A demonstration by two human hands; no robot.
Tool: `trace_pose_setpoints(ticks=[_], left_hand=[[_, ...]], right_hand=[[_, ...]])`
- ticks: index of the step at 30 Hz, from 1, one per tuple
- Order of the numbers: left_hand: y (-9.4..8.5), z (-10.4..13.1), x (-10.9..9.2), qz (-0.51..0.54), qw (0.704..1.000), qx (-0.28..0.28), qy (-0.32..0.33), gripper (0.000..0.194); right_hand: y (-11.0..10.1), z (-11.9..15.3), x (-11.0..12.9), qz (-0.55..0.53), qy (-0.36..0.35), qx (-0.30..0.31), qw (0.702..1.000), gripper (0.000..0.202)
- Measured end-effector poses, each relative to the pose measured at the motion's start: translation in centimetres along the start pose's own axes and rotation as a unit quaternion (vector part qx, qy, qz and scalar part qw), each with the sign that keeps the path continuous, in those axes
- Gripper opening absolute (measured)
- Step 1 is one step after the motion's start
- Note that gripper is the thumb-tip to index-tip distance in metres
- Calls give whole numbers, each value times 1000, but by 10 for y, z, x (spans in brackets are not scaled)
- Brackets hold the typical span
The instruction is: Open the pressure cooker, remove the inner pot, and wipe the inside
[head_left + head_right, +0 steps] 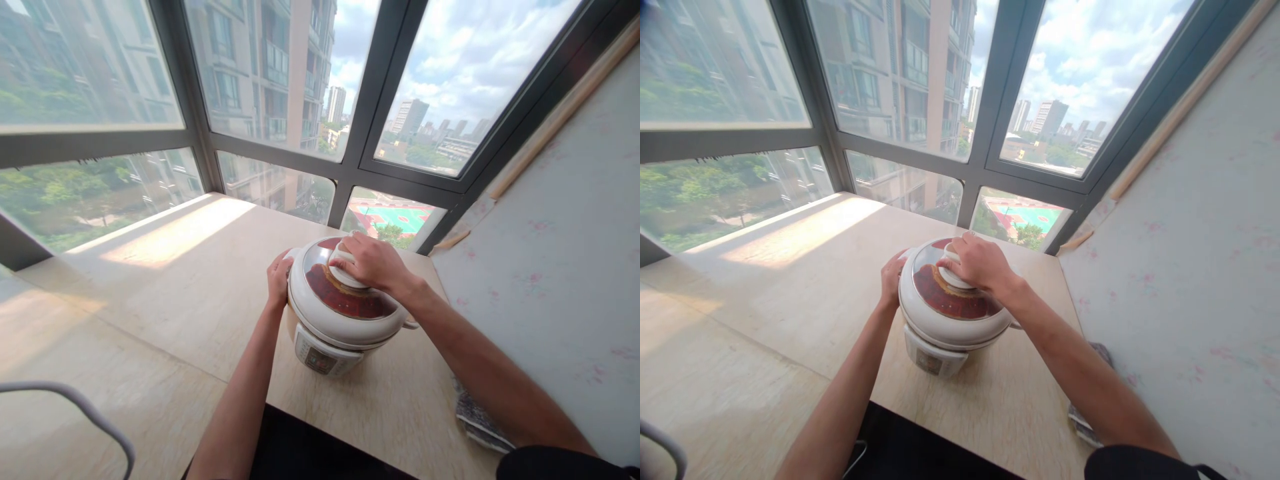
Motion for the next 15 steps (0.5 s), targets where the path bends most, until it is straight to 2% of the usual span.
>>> trace_pose_setpoints(ticks=[6, 15], left_hand=[[-2, 1, -1, -15, 1000, -4, 1, 25], [-1, 4, -2, -22, 1000, -4, -20, 22]], right_hand=[[2, 1, -2, -12, 91, 42, 995, 52], [-3, 5, -1, -7, 169, 37, 985, 54]])
Point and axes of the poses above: each hand's wrist, its own z-axis away from the middle knuckle, its own y-axis out of the palm, x = y × z, the point moved 10 cm from there along -z, towards the middle knuckle, and after that the axes turned 9 degrees about -y, right-handed, at the moved point
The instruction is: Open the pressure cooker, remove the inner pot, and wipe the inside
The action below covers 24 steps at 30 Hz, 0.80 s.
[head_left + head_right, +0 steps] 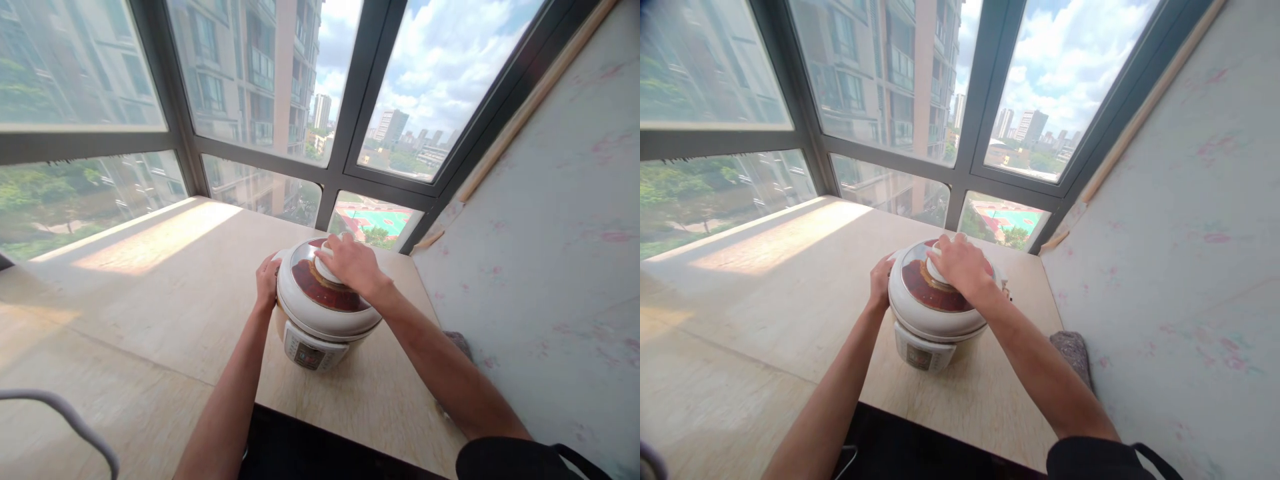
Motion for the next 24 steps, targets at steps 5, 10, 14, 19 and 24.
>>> trace_pose_setpoints(ticks=[5, 10, 14, 19, 24], left_hand=[[0, -1, 0, -10, 1000, 4, 0, 25], [-1, -2, 1, -25, 1000, -5, 8, 25], [-1, -3, 1, -18, 1000, -3, 16, 25], [-1, -3, -1, -16, 1000, 0, 23, 23], [-1, -4, 1, -12, 1000, 2, 17, 24]], right_hand=[[-1, 1, -2, -17, 41, 0, 999, 54], [-2, 1, -3, -38, 56, -11, 998, 51], [-2, 1, -4, -53, 70, -10, 996, 49], [0, -2, -5, -67, 98, -1, 993, 49], [3, -4, -7, -88, 115, -3, 989, 51]])
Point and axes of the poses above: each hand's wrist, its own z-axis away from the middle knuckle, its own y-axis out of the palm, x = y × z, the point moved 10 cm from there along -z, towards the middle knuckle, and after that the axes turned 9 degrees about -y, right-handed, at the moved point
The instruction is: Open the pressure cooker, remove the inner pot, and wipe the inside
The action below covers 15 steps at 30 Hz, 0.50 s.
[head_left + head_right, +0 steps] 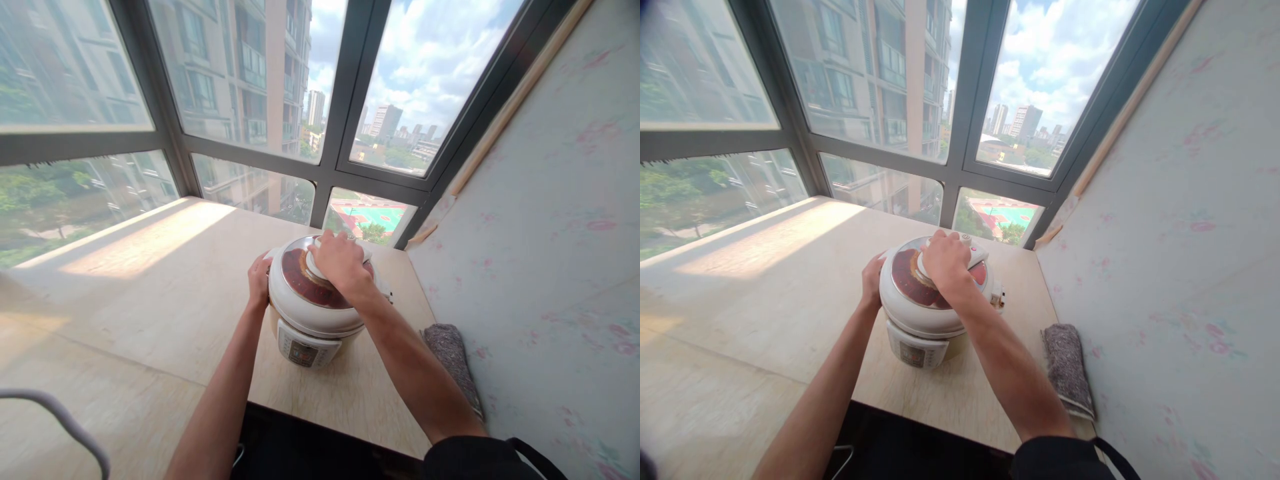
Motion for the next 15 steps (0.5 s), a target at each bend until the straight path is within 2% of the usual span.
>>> trace_pose_setpoints(ticks=[4, 8, 15], left_hand=[[0, -1, 1, -1, 1000, 2, -2, 24], [0, 0, -2, -3, 1000, 0, 4, 20], [1, 0, -1, 6, 1000, 15, 6, 19]], right_hand=[[0, -2, 0, 3, -13, 7, 1000, 52], [-1, -11, -2, -4, -31, 59, 998, 53], [-28, -39, -20, -11, -53, 110, 992, 53]])
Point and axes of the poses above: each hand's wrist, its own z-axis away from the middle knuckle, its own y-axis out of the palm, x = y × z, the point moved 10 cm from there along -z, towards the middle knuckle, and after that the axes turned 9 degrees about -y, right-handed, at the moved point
